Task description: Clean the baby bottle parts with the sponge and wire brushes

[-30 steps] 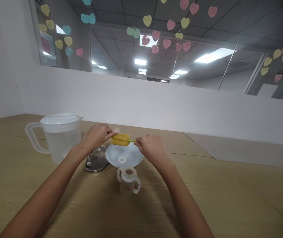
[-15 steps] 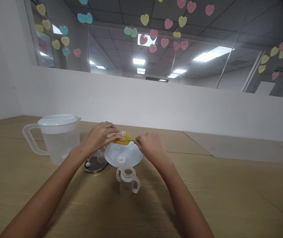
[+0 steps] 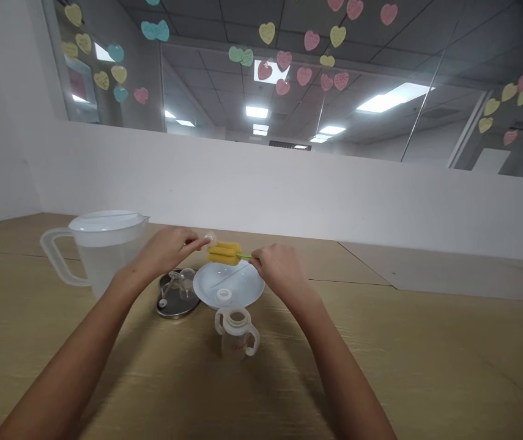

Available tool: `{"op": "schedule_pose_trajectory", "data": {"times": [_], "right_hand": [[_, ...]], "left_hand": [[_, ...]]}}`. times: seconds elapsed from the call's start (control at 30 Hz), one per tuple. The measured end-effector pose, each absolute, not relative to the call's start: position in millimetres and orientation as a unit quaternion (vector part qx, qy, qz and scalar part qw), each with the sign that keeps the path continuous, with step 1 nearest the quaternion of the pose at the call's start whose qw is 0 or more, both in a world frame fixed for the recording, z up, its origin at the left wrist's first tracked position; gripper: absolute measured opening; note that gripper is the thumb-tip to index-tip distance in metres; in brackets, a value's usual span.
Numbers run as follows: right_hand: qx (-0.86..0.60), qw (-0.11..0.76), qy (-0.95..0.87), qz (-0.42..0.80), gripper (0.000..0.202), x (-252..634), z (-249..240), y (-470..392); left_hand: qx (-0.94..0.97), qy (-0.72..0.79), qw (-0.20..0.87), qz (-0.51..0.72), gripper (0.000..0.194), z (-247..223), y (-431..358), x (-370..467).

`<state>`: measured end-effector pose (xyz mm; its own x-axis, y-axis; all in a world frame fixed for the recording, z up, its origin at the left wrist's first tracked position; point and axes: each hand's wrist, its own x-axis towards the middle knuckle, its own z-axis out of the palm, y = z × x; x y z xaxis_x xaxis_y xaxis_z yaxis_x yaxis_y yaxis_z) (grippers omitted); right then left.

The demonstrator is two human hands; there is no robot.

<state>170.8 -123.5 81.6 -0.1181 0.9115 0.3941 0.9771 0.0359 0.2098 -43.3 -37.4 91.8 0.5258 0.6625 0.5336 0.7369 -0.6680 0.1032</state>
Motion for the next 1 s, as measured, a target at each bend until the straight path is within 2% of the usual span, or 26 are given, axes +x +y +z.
{"op": "schedule_pose_trajectory", "data": {"times": [0.17, 0.73, 0.87, 1.0], "right_hand": [[-0.665, 0.094, -0.704, -0.231, 0.029, 174, 81, -123], [-0.657, 0.108, -0.713, -0.218, 0.032, 171, 85, -127], [-0.649, 0.130, -0.708, -0.245, 0.031, 175, 87, -130], [-0.636, 0.138, -0.709, -0.271, 0.030, 175, 85, -129]], "left_hand": [[-0.882, -0.391, 0.016, -0.262, 0.050, 93, -39, -45], [-0.883, -0.387, 0.075, -0.254, 0.046, 84, -40, -28], [-0.874, -0.391, -0.004, -0.288, 0.048, 85, -43, -27], [-0.849, -0.362, -0.200, -0.328, 0.046, 84, -40, -24]]}}
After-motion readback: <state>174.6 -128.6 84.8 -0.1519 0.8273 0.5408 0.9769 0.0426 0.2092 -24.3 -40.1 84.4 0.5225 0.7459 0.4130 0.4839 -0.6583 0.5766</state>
